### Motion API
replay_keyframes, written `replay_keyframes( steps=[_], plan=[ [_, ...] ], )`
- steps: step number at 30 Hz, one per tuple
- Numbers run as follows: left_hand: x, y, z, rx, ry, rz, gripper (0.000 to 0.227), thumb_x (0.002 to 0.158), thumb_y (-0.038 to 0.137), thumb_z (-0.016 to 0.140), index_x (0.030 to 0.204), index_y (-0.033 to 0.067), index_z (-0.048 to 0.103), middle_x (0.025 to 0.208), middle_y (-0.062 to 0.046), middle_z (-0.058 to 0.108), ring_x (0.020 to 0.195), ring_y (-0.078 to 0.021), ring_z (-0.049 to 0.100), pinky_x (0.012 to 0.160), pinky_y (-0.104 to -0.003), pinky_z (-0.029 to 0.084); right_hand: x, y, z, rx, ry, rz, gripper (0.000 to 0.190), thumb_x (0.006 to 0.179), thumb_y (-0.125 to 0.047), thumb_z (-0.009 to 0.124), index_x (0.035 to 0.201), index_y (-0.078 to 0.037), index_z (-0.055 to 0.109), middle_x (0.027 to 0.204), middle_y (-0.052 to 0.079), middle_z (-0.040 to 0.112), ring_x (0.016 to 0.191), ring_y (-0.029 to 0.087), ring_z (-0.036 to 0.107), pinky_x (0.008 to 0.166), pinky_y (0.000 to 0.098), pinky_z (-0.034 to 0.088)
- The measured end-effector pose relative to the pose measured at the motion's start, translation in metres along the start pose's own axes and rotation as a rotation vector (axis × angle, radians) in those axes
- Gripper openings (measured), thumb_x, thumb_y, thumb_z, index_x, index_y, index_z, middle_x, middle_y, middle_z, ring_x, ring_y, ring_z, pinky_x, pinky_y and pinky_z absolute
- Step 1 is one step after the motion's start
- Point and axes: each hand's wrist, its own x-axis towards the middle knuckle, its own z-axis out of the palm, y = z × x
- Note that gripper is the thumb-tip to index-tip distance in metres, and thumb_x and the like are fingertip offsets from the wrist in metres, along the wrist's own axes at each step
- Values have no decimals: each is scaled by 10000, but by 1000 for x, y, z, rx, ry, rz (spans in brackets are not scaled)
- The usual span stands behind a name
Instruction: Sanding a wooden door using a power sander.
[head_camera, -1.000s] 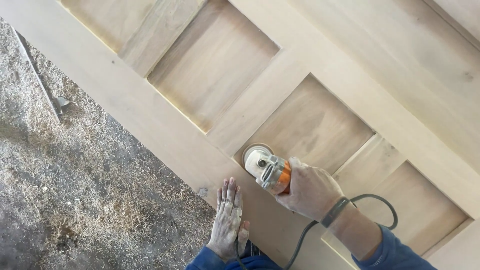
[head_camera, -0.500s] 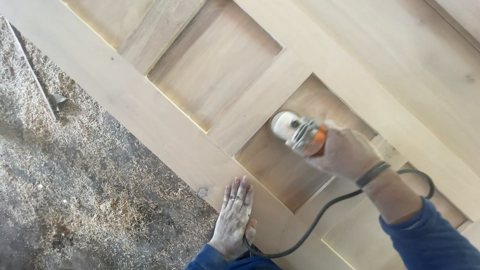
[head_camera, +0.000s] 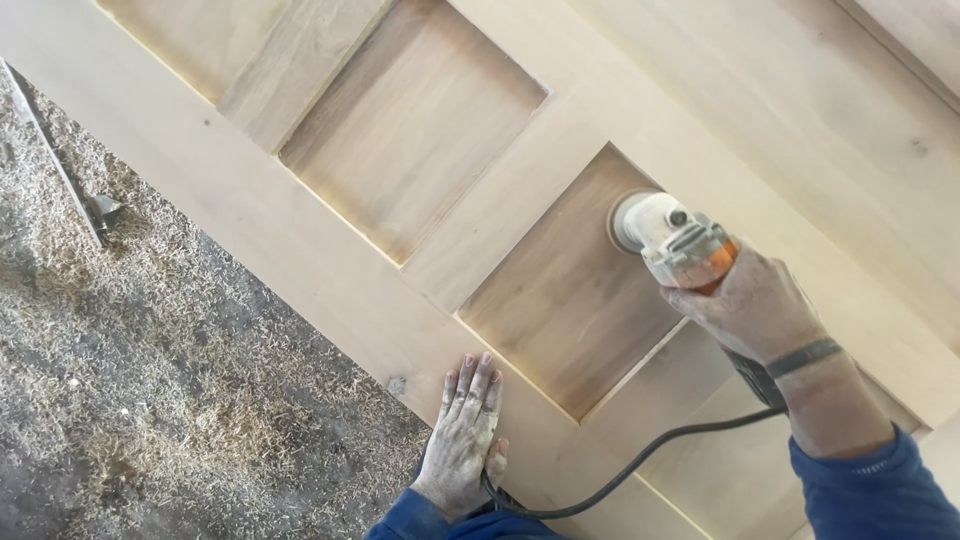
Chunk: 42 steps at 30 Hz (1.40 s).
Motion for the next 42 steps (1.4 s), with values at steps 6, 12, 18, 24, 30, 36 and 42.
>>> replay_keyframes(
  steps=[6, 12, 18, 24, 30, 36, 42],
  plan=[
    [-1, 1, -2, 7, -1, 5, 859, 858, 257, 470, 1580, -112, 187, 1700, -282, 117, 1588, -454, 54, 1281, -557, 44, -42, 21, 29, 176, 51, -138, 642, 727, -372, 843, 1226, -30, 630, 1025, 167, 765, 922, 311, 773, 787, 413, 635],
    [-5, -1, 0, -19, 33, -4, 853, 870, 262, 449, 1583, -116, 175, 1705, -282, 102, 1595, -446, 29, 1286, -550, 23, -74, -6, 62, 186, -107, -73, 578, 735, -349, 855, 1166, -56, 605, 940, 137, 773, 850, 268, 794, 760, 374, 660],
    [-3, 9, -14, -19, 13, -34, 882, 850, 266, 448, 1584, -116, 145, 1702, -284, 81, 1591, -437, -3, 1277, -544, 1, -100, -31, 70, -51, -297, -98, 475, 788, -357, 767, 1068, -35, 557, 843, 167, 726, 759, 309, 777, 729, 396, 660],
    [-4, 3, -3, -18, 13, -2, 909, 813, 264, 468, 1566, -131, 150, 1687, -296, 80, 1581, -448, 1, 1271, -550, 8, -112, -17, 63, -54, -295, -97, 465, 739, -362, 805, 1035, -86, 576, 827, 174, 743, 784, 350, 762, 755, 440, 627],
    [-4, 1, 1, 22, 0, 8, 875, 843, 274, 472, 1570, -124, 191, 1692, -292, 117, 1586, -450, 33, 1277, -551, 28, -84, 24, 50, 42, -146, 3, 616, 729, -416, 860, 1189, -108, 590, 890, 169, 774, 821, 314, 789, 777, 403, 661],
    [-4, -1, 2, 15, 12, 25, 872, 840, 264, 477, 1563, -133, 195, 1686, -303, 116, 1581, -462, 43, 1278, -552, 33, -52, 55, 38, 174, 69, -16, 650, 731, -389, 846, 1240, -59, 612, 1029, 173, 770, 915, 305, 776, 832, 406, 628],
    [-3, -1, 3, 13, -11, 19, 873, 829, 246, 483, 1562, -133, 197, 1686, -302, 118, 1583, -457, 55, 1279, -553, 42, -30, 40, 24, 137, 123, -27, 616, 761, -393, 838, 1230, -43, 645, 1040, 177, 763, 951, 326, 756, 867, 436, 597]
  ],
)
